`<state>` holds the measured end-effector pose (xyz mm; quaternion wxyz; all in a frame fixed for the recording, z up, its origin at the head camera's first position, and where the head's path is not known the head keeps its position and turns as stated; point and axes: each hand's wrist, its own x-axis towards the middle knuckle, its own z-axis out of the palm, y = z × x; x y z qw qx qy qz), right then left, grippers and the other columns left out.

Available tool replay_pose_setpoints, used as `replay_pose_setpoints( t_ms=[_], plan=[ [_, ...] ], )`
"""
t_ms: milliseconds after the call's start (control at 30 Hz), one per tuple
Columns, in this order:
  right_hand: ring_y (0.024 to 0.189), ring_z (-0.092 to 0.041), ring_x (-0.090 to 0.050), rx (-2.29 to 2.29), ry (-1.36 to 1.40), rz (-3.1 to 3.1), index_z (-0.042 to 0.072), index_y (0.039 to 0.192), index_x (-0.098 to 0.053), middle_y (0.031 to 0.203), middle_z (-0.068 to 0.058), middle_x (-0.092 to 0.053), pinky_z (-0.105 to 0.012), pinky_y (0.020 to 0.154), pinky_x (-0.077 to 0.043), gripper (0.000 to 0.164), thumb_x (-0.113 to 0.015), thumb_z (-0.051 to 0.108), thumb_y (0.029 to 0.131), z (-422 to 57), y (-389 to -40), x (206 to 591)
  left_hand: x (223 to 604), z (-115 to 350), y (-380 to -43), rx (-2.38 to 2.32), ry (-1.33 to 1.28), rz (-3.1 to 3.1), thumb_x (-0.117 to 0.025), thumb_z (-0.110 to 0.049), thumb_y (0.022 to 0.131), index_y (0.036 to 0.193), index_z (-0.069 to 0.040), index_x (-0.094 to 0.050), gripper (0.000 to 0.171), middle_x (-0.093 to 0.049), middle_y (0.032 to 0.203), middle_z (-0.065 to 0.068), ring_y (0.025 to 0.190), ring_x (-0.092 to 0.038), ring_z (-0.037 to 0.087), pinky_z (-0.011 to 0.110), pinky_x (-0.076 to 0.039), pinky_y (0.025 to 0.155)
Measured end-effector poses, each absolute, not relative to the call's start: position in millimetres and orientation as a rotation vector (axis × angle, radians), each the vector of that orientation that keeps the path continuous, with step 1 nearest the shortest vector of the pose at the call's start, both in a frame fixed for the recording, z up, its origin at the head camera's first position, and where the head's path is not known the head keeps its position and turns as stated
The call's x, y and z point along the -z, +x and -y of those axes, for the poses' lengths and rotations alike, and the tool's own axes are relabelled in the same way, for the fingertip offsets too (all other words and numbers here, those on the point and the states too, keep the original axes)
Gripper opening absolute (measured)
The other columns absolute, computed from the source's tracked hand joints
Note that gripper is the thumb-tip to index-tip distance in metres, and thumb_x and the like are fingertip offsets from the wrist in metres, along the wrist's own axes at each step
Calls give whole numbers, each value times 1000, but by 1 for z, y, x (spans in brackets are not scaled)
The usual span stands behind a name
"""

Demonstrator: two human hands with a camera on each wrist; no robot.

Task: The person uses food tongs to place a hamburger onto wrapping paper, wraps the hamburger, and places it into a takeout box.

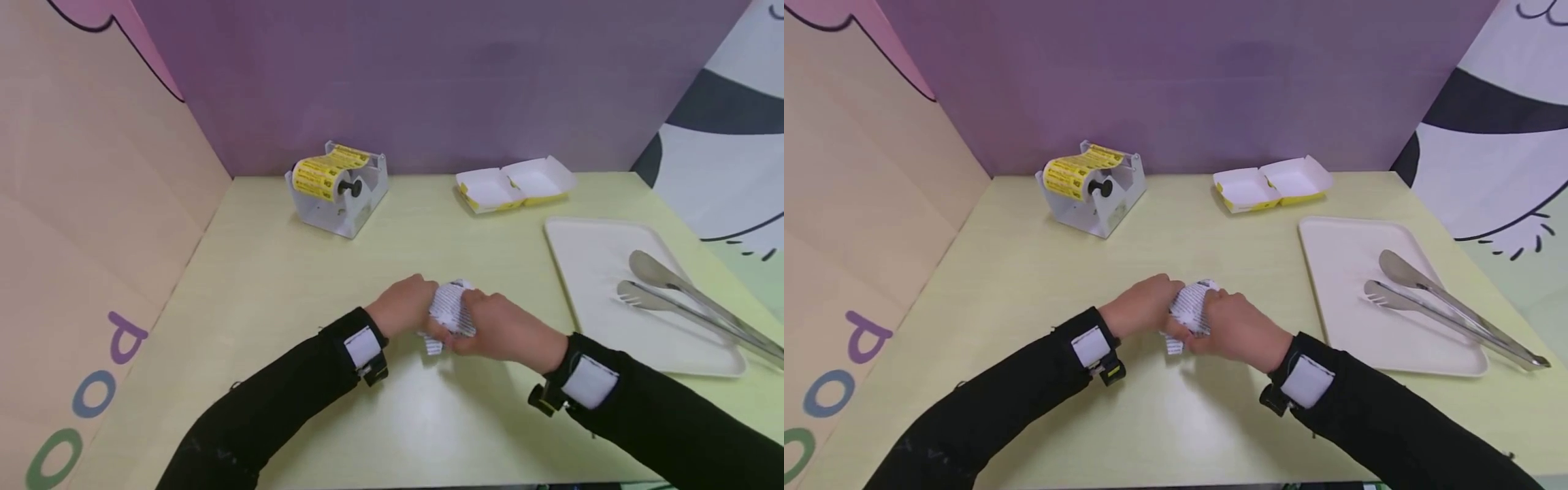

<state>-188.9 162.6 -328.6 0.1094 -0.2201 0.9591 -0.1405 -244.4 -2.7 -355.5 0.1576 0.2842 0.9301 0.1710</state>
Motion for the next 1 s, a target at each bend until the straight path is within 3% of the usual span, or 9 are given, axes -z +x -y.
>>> replay_pose_setpoints(
  t_ms=[167, 400, 533, 700, 900, 1000],
  plan=[
    [73, -25, -49, 278, -633, -2871, -16, 120, -45, 82, -13, -51, -41, 70, -45, 87, -79, 50, 75, -147, -190, 340, 356, 2, -245, -499, 823, -2657, -86, -36, 72, 95, -9, -63, 42, -59, 79, -1, 72, -52, 14, 23, -44, 56],
    [75, -35, -57, 71, -840, -3141, -25, 121, -47, 93, -32, -60, -48, 70, -49, 91, -79, 48, 76, -143, -194, 362, 357, 0, -248, -449, 789, -2669, -83, -35, 77, 100, -5, -63, 43, -58, 82, 1, 78, -52, 16, 24, -44, 61],
    [72, -32, -58, 73, -883, -3154, -24, 121, -48, 91, -29, -62, -47, 68, -50, 99, -80, 56, 71, -148, -198, 366, 359, 1, -251, -492, 813, -2658, -84, -39, 75, 96, -7, -63, 44, -59, 80, 0, 72, -53, 14, 23, -43, 58],
    [93, -37, -60, 272, -767, -3023, -22, 134, -38, 118, -36, -56, -50, 85, -46, 109, -85, 50, 67, -156, -199, 365, 359, 1, -250, -528, 824, -2645, -83, -50, 71, 95, -8, -64, 52, -61, 79, -1, 68, -53, 13, 23, -43, 55],
    [105, -40, -55, 290, -790, -3121, -21, 133, -39, 121, -36, -53, -52, 87, -43, 97, -86, 34, 69, -158, -198, 376, 357, 4, -247, -479, 865, -2640, -78, -55, 75, 120, -4, -59, 71, -56, 92, 3, 83, -51, 16, 24, -45, 63],
    [113, -45, -51, 388, -762, -3068, -20, 136, -34, 129, -39, -47, -54, 92, -42, 103, -87, 37, 69, -162, -197, 377, 355, 7, -247, -488, 884, -2583, -76, -50, 79, 129, -5, -54, 70, -52, 98, 4, 88, -50, 17, 25, -45, 67]
  ],
)
